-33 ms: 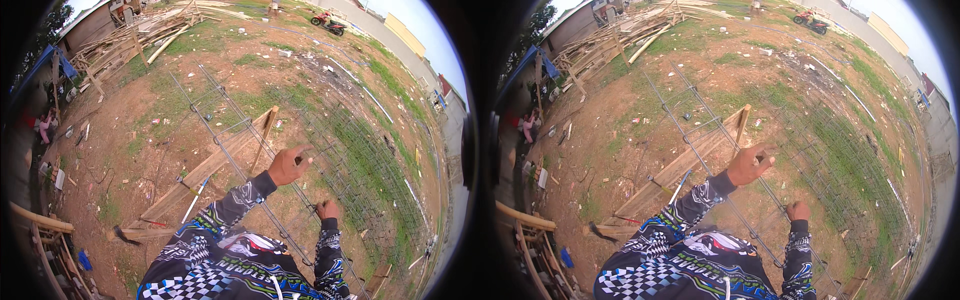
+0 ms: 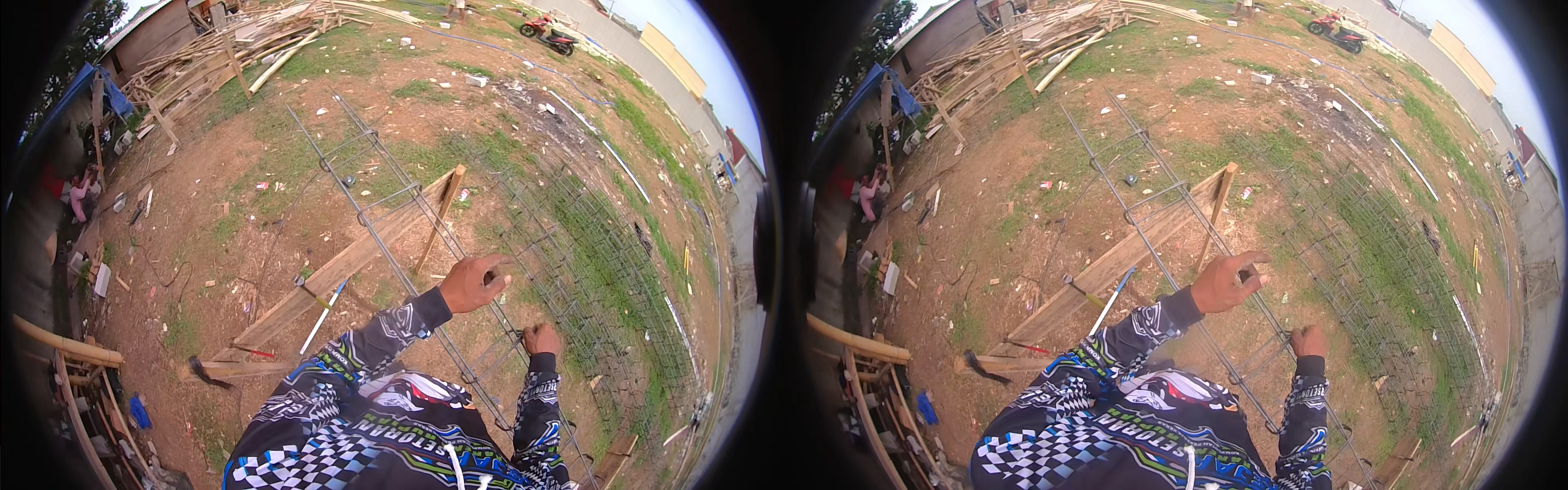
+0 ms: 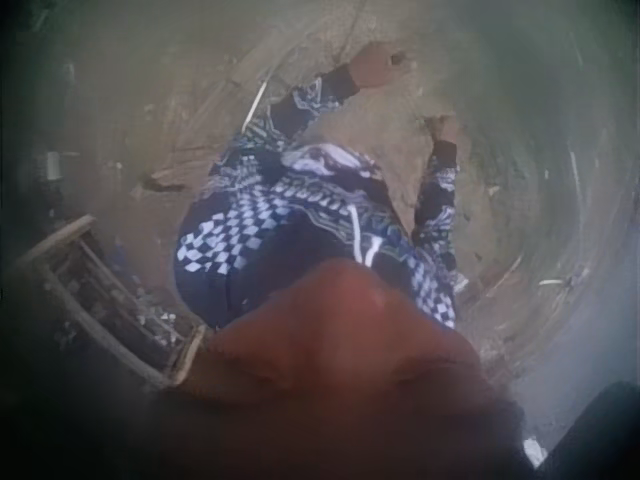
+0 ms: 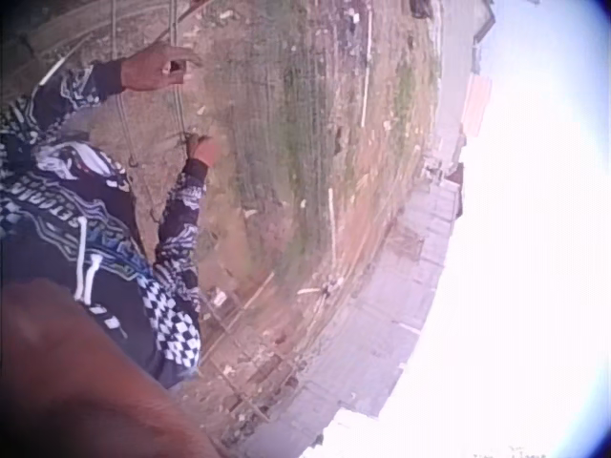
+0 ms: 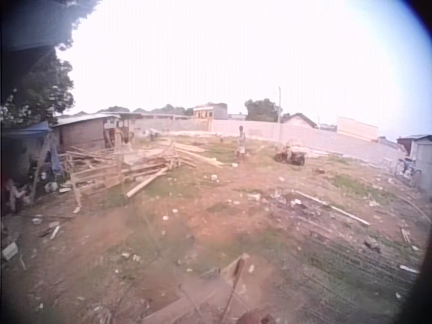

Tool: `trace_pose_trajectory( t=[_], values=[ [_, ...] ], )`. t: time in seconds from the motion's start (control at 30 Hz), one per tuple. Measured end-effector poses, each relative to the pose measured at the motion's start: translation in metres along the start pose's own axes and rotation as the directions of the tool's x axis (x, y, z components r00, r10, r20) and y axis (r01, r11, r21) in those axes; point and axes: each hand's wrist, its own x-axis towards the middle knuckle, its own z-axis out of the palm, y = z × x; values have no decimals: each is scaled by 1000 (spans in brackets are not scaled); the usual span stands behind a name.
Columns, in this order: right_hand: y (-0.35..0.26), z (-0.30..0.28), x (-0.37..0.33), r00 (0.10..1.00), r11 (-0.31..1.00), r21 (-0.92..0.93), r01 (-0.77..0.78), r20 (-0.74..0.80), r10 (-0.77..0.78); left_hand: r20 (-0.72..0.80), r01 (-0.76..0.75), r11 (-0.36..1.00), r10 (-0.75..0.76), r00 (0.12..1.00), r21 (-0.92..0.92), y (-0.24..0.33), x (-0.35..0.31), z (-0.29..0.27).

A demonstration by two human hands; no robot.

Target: The person uses pliers to twist wire ties around the intersections of a metal wire mesh panel resting on wooden supports. The person repeatedly picks up wire ties, wraps them around the mesh, and twists them to secure the structure.

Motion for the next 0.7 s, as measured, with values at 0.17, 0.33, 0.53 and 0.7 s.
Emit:
trace_pose_trajectory(
  t=[0.17, 0.33, 0.53, 0.7],
  values=[
    [-6, -1, -3, 998, 998, -6, -55, 7, 55, 124, -59, 993, 46, 991, 104, -64, -117, 14],
    [6, -12, -24, 995, 997, 44, -65, -68, 68, -731, 396, 796, 84, 677, 458, -88, -156, -73],
    [22, -21, -24, 938, 855, 514, 62, -324, 127, -902, 754, 617, -161, 400, 225, -186, -237, -154],
    [21, -11, -39, 928, 667, 734, 130, -326, 178, -846, 749, 603, -219, 485, 274, -190, -235, -171]
  ],
)
